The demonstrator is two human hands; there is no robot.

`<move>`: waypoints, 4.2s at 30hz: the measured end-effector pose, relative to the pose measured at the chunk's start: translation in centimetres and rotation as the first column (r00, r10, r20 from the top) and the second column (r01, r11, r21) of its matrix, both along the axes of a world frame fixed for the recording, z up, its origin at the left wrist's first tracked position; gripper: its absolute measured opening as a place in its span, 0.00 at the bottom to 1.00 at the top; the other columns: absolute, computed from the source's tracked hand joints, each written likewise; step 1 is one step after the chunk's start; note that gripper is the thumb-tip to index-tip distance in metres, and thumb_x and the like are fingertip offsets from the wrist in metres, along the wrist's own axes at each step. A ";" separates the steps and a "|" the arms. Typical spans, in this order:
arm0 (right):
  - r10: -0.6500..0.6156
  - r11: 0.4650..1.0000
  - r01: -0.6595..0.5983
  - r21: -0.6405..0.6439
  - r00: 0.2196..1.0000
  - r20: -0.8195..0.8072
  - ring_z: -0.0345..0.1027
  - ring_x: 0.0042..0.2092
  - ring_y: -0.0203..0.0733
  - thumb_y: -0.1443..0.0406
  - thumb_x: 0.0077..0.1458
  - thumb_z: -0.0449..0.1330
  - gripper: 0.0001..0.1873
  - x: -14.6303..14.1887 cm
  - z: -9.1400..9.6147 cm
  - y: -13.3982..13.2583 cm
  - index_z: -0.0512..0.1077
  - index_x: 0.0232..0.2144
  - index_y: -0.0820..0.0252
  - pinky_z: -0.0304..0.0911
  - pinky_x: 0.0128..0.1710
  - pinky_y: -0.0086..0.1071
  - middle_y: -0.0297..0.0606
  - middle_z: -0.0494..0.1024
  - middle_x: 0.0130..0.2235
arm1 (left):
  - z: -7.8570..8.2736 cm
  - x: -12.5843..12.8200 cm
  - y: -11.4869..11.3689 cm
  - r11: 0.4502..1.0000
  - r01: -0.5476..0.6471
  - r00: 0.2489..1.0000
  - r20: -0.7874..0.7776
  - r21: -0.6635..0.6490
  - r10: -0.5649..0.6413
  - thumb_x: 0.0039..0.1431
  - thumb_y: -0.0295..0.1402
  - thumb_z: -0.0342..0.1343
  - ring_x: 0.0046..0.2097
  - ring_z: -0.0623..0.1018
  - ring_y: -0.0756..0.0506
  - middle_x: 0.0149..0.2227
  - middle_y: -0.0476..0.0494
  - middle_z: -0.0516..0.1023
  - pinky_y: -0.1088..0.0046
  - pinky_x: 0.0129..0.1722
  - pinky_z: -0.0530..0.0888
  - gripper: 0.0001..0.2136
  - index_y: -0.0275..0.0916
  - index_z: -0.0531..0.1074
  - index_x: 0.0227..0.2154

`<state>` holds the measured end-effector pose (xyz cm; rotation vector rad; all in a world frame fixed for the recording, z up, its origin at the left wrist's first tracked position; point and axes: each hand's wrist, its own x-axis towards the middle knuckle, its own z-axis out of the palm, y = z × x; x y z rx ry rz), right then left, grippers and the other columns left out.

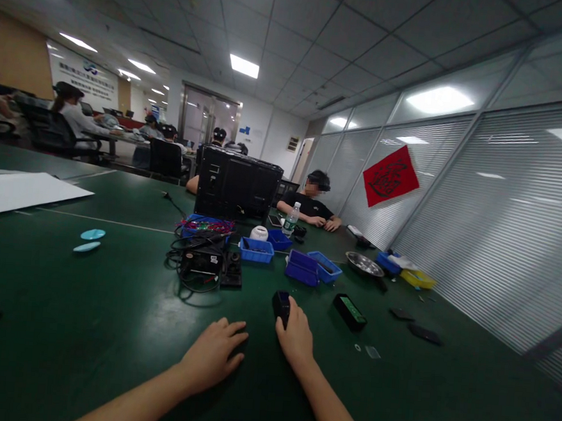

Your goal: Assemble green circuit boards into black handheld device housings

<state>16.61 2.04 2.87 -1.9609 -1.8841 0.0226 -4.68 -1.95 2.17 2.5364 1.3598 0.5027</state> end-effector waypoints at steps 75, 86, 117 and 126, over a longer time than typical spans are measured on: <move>0.411 0.897 -0.441 0.011 0.826 -0.385 0.67 0.36 0.38 0.63 0.54 0.47 0.15 -2.1 0.8 -1.0 0.73 0.30 0.61 0.59 0.39 0.29 0.37 0.75 0.33 | -1.4 -1.2 1.7 0.972 -0.228 0.888 0.399 -0.049 0.228 0.46 0.33 0.53 0.52 0.66 0.43 0.56 0.42 0.59 0.65 0.50 0.64 0.30 0.43 0.52 0.55; 0.125 0.960 -0.097 0.263 0.988 -0.091 0.62 0.42 0.44 0.59 0.52 0.51 0.14 1.6 2.3 0.3 0.70 0.38 0.58 0.58 0.40 0.33 0.41 0.70 0.38 | -1.2 -1.3 1.5 0.984 -0.133 0.930 0.328 -0.116 0.164 0.46 0.34 0.54 0.53 0.66 0.43 0.53 0.46 0.66 0.65 0.53 0.61 0.30 0.45 0.56 0.55; -0.158 0.986 0.158 -0.044 0.987 -0.003 0.60 0.47 0.48 0.58 0.47 0.54 0.26 4.9 0.1 3.1 0.61 0.49 0.57 0.58 0.40 0.34 0.44 0.65 0.45 | -0.8 -1.3 1.3 0.982 -0.136 0.939 0.297 -0.134 0.171 0.48 0.35 0.53 0.52 0.67 0.44 0.52 0.45 0.67 0.67 0.52 0.61 0.28 0.44 0.56 0.54; -0.087 0.996 0.087 -0.009 0.983 -0.162 0.64 0.42 0.43 0.60 0.47 0.54 0.21 5.3 -0.1 3.6 0.65 0.45 0.60 0.57 0.40 0.30 0.42 0.69 0.41 | -0.8 -1.3 1.3 0.981 -0.139 0.939 0.295 -0.139 0.174 0.47 0.34 0.53 0.51 0.68 0.44 0.51 0.45 0.68 0.66 0.52 0.61 0.28 0.44 0.57 0.54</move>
